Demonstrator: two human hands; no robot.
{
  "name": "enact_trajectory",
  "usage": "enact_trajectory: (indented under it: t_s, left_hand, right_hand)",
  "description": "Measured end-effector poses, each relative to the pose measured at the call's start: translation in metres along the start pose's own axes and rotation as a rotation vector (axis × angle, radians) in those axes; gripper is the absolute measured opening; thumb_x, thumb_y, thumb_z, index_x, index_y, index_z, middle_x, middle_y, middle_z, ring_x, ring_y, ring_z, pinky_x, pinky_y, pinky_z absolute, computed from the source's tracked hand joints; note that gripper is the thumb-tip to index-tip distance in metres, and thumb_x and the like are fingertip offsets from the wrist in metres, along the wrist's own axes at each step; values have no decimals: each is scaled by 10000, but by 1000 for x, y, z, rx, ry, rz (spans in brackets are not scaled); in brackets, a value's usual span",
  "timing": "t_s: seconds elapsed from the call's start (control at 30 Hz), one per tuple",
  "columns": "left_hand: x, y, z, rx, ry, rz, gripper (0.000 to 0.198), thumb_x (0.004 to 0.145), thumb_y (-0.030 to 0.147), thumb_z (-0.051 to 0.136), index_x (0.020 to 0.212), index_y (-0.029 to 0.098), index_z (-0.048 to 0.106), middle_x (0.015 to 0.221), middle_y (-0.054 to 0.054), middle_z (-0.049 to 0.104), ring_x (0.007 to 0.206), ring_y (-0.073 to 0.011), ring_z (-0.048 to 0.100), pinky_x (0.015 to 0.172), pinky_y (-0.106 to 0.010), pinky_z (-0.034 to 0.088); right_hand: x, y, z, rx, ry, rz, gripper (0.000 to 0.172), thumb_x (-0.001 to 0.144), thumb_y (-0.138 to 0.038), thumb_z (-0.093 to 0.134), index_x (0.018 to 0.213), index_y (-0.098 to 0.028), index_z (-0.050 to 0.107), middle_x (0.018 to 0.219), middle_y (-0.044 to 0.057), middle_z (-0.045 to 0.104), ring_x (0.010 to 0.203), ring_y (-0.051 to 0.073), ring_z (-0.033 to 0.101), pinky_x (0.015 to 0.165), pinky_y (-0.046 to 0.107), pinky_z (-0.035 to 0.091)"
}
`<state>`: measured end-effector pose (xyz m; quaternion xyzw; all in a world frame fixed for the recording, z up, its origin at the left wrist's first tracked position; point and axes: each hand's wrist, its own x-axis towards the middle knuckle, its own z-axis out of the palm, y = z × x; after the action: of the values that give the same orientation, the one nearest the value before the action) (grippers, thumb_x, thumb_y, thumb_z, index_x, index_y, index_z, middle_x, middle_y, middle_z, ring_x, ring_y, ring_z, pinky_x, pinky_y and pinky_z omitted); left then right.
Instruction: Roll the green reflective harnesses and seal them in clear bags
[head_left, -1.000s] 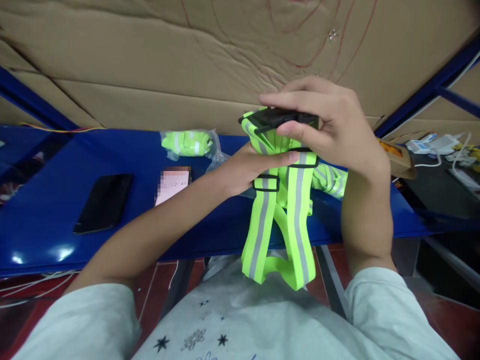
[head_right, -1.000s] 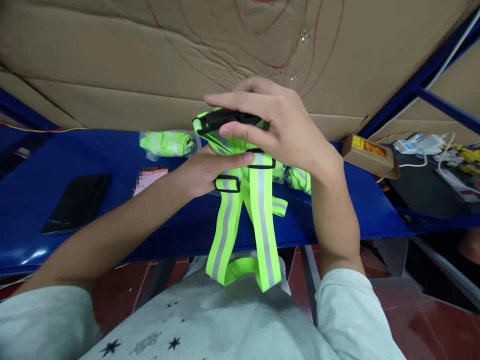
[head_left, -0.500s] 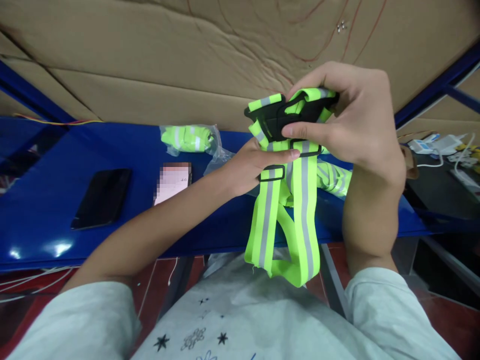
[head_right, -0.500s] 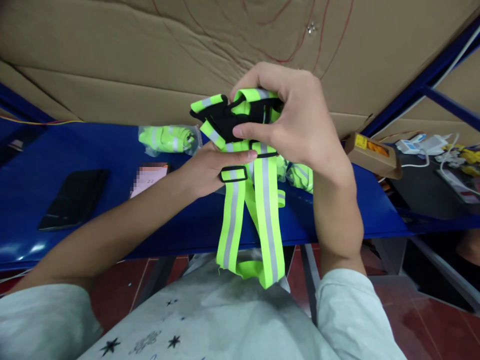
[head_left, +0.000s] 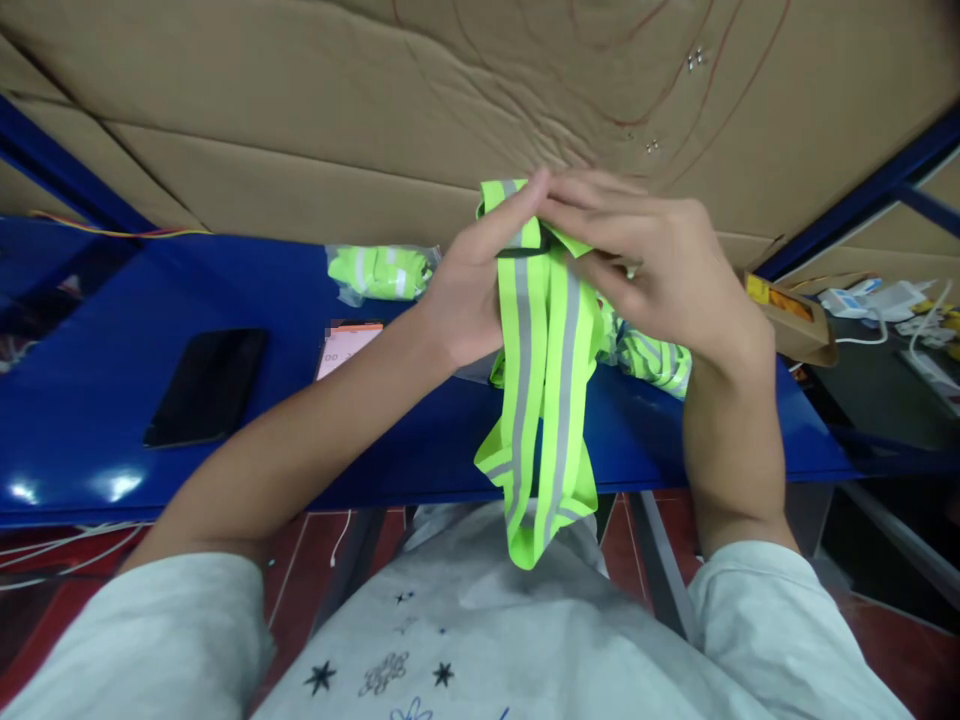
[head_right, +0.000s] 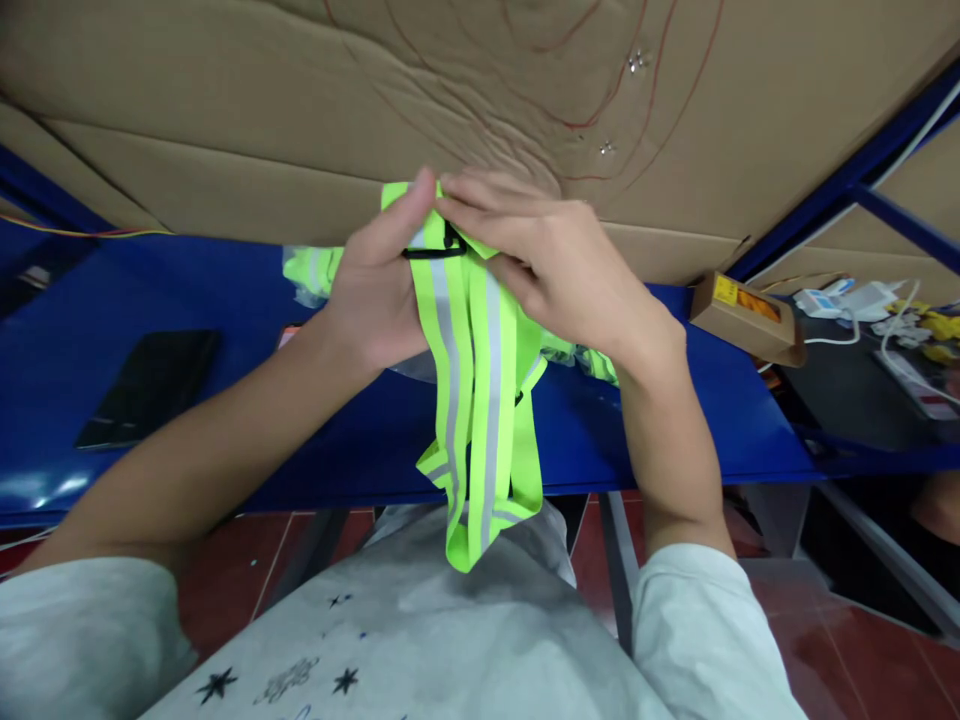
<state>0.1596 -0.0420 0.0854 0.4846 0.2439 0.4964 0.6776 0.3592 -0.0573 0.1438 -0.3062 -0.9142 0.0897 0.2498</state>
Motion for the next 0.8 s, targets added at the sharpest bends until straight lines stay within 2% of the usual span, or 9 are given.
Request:
enact_trajectory:
  t_s: [0.1, 0.2, 0.27, 0.37, 0.5, 0.57, 0.63, 0.73, 0.8]
  left_hand:
    - [7, -7, -8, -102, -264, -28, 302, 983, 475, 785, 1113, 204, 817, 1160, -70, 817, 1357, -389, 716, 1103, -506, 630]
    - [6, -14, -10, -58, -219, -72, 387, 841, 453, 923, 1121, 207, 816, 1170, -77, 826, 1311, -427, 740, 1029, -535, 668]
    - [4, -16, -10, -19, -177, -71, 511, 763, 459, 990, 1170, 215, 802, 1218, -87, 821, 1317, -463, 731, 1015, -565, 667]
    - [3, -20, -9, -23, -184, -53, 524, 715, 471, 1030, 1116, 217, 810, 1247, -99, 819, 1356, -477, 703, 1070, -569, 643]
    - [8, -26, -8, -40, -247, -35, 425, 748, 541, 982, 1008, 245, 823, 1247, -62, 823, 1399, -464, 678, 1133, -589, 615]
    - [9, -27, -6, -40, -274, -29, 401, 776, 568, 952, 1005, 263, 828, 1250, -46, 822, 1425, -456, 660, 1139, -599, 611]
    - [7, -24, -2, -84, -330, -19, 407, 822, 611, 914, 1030, 271, 830, 1264, -40, 818, 1444, -440, 648, 1143, -578, 612]
    - [1, -15, 1, -190, -431, -11, 511, 926, 724, 790, 1156, 268, 804, 1296, -55, 806, 1470, -417, 625, 1157, -529, 600]
    - [-2, -7, 2, -177, -375, -31, 669, 918, 854, 703, 1170, 239, 785, 1273, -89, 804, 1486, -441, 598, 1165, -523, 585]
  right_hand:
    - [-3, 11, -6, 184, 5, 40, 427, 1001, -445, 775, 1411, -327, 765, 1698, -44, 518, 1640, 303, 453, 1220, 489, 601]
    - [-5, 29, -9, 303, 197, 117, 469, 948, -497, 836, 1385, -350, 750, 1565, 2, 671, 1437, 301, 657, 1153, 460, 625]
    - [-3, 39, -3, 369, 129, 204, 581, 863, -614, 893, 1344, -331, 731, 1347, 36, 781, 1149, 295, 762, 973, 470, 678]
    - [2, 45, 12, 499, 108, 261, 615, 797, -738, 896, 1160, -275, 717, 962, 15, 785, 744, 200, 689, 665, 385, 631]
    - [10, 32, 24, 441, 354, 243, 559, 770, -725, 913, 1048, -288, 701, 868, -4, 720, 655, 190, 639, 542, 359, 561]
    - [11, 22, 24, 346, 384, 283, 506, 811, -683, 888, 1102, -308, 712, 928, 13, 754, 712, 250, 704, 626, 437, 634]
    - [11, 13, 22, 225, 451, 234, 380, 876, -565, 857, 1141, -322, 732, 1084, 28, 798, 920, 321, 777, 837, 514, 687]
    - [7, 6, 21, 18, 555, 57, 228, 987, -337, 733, 1212, -346, 765, 1322, -12, 779, 1280, 312, 726, 1140, 490, 615]
    - [4, 7, 20, -64, 503, -30, 331, 1018, -215, 617, 1270, -366, 771, 1392, -40, 760, 1385, 279, 679, 1241, 467, 546]
